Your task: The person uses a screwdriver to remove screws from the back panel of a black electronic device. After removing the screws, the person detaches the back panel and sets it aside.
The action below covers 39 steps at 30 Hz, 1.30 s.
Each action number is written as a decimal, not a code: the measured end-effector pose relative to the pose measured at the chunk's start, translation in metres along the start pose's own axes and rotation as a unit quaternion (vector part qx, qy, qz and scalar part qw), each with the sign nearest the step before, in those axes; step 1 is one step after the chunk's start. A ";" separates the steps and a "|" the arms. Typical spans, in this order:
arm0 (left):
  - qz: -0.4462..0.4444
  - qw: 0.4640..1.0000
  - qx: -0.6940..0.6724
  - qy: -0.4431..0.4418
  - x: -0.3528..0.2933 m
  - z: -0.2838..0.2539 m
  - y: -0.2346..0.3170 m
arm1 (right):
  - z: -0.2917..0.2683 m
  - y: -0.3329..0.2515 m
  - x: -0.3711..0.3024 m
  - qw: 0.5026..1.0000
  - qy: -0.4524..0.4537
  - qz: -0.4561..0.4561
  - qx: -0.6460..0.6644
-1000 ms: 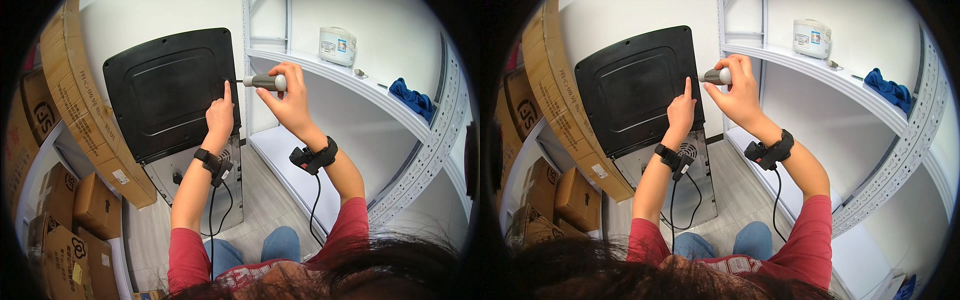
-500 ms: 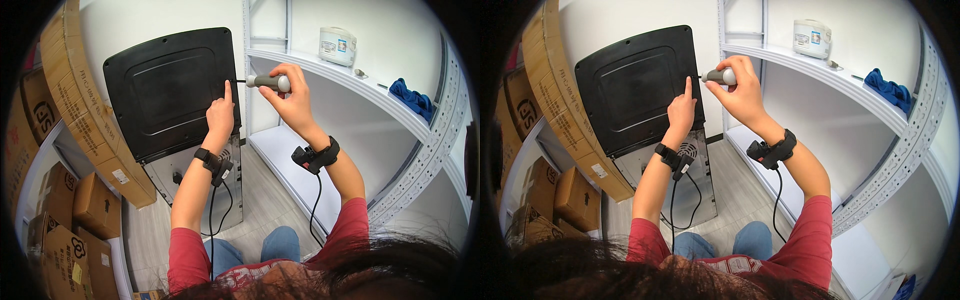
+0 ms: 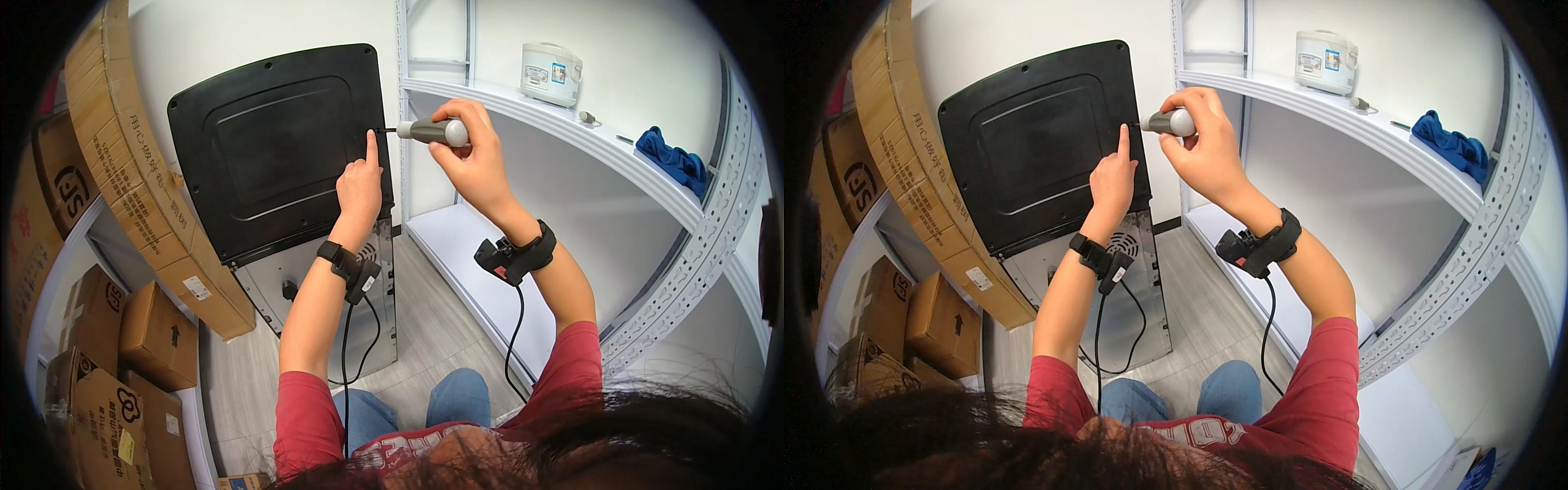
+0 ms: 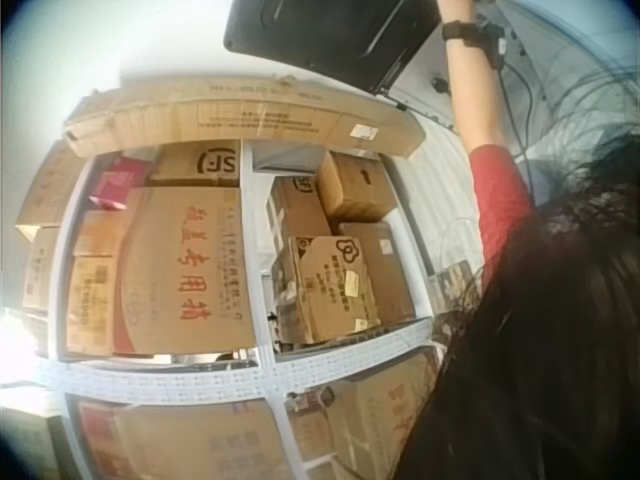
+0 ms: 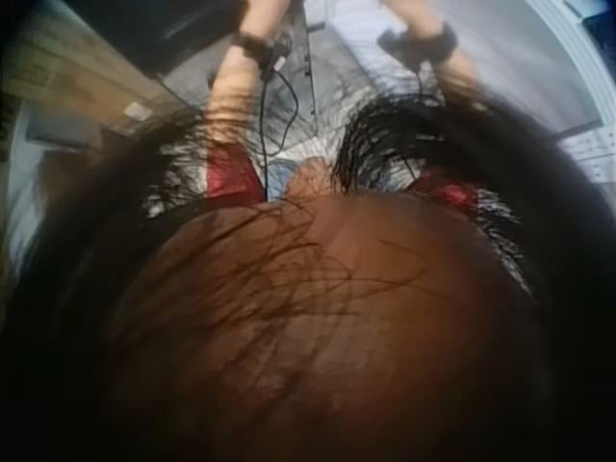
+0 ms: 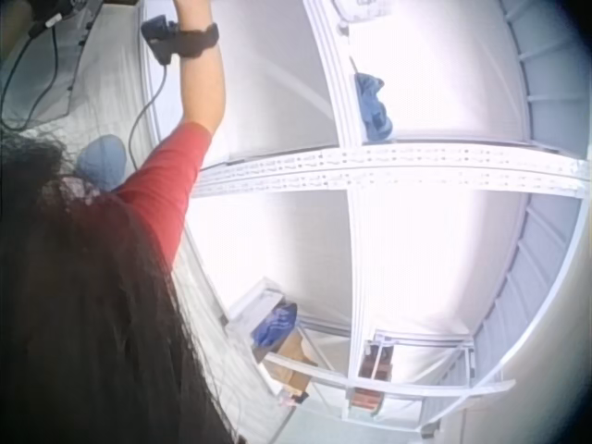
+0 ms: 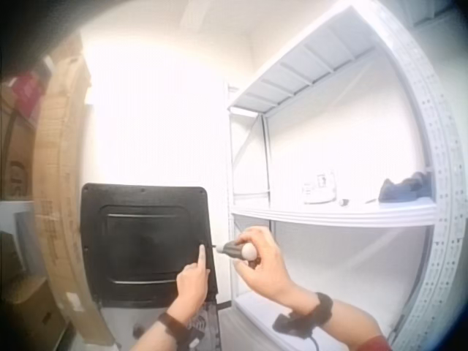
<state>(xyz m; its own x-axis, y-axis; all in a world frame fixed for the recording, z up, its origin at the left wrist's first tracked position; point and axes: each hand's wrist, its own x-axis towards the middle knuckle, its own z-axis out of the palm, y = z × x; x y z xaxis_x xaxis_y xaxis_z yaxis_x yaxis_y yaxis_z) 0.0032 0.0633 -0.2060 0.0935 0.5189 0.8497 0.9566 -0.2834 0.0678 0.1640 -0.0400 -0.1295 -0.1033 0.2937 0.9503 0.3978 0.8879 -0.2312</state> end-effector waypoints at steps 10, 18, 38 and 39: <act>-0.001 1.000 -0.001 -0.005 0.000 0.001 0.001 | 0.010 0.007 -0.002 0.995 0.048 -0.002 0.088; -0.001 1.000 0.001 -0.001 0.000 0.002 -0.001 | 0.011 -0.001 -0.002 0.991 -0.004 0.057 0.118; 0.005 1.000 0.000 0.005 0.000 0.003 0.000 | 0.014 0.018 -0.008 0.991 0.046 0.039 0.118; 0.004 1.000 0.001 0.004 0.000 0.004 0.000 | 0.013 0.018 -0.009 0.993 0.032 0.046 0.104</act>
<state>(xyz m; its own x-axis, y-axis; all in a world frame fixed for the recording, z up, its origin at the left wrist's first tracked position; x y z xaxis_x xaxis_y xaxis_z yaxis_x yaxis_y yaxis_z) 0.0043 0.0668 -0.2084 0.0992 0.5092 0.8549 0.9562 -0.2866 0.0598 0.1600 -0.0220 -0.1445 -0.0152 0.3603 0.9327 0.2043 0.9142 -0.3499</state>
